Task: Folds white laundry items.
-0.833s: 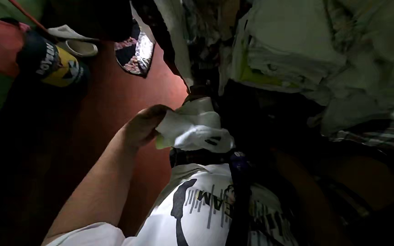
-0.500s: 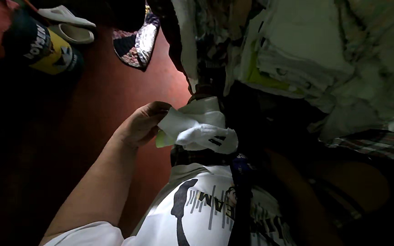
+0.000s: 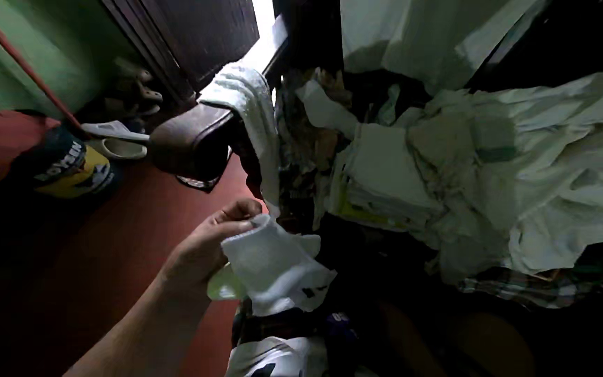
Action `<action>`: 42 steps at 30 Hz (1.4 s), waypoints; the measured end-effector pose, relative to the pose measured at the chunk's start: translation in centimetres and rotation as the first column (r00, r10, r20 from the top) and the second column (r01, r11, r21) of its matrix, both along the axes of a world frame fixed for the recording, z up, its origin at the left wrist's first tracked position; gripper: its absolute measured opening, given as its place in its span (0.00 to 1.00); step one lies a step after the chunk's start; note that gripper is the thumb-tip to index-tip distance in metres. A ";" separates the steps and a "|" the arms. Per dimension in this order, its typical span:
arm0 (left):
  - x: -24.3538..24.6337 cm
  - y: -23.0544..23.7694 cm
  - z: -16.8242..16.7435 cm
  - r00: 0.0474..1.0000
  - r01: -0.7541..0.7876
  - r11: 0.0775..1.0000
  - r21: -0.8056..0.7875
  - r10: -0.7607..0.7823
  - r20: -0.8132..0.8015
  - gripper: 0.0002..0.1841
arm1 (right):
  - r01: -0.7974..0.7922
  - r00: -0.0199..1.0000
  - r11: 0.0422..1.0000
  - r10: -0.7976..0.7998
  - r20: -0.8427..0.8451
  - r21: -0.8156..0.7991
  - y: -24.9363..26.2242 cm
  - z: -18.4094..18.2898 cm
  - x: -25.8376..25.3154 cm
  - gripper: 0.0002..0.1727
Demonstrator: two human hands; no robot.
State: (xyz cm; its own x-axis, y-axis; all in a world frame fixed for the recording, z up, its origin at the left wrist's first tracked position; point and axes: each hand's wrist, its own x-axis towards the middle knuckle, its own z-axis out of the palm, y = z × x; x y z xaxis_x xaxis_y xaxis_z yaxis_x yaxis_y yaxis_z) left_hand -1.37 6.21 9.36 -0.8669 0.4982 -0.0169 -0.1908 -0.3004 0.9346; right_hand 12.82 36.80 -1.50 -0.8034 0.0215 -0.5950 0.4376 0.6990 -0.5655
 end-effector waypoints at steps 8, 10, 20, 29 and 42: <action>-4.5 4.3 4.4 0.971 -0.130 0.983 0.126 0.152 -0.187 0.14 | -0.085 0.987 0.996 0.082 0.136 0.014 0.8 0.7 -0.7 0.27; -5.3 4.9 3.7 0.980 -0.107 0.983 0.151 0.130 -0.150 0.13 | -0.063 0.991 0.998 0.060 0.121 0.017 1.8 -0.4 -0.6 0.26; -5.8 -2.0 -6.4 0.974 0.081 0.875 0.478 0.033 -0.224 0.15 | -0.063 0.993 0.996 0.057 0.102 0.060 1.8 -1.3 -0.8 0.27; 2.2 -7.5 -12.4 0.988 0.028 0.997 -0.069 -0.017 0.152 0.04 | -0.129 0.986 0.990 0.135 -0.103 0.064 2.7 -5.0 0.2 0.24; 6.9 -8.2 -5.4 0.936 0.179 0.932 -0.316 -0.261 -0.238 0.08 | -0.297 0.878 0.909 0.140 -0.457 -0.291 -3.9 -4.0 -2.1 0.21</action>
State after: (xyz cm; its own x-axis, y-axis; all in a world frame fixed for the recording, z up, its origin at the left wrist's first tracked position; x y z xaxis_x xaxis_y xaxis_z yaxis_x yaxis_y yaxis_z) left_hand 5.57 -2.03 3.94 -0.7269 0.6859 0.0335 0.0522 0.0065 0.9986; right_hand 10.75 32.94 -5.46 -0.9350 -0.3263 -0.1392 -0.0351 0.4757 -0.8789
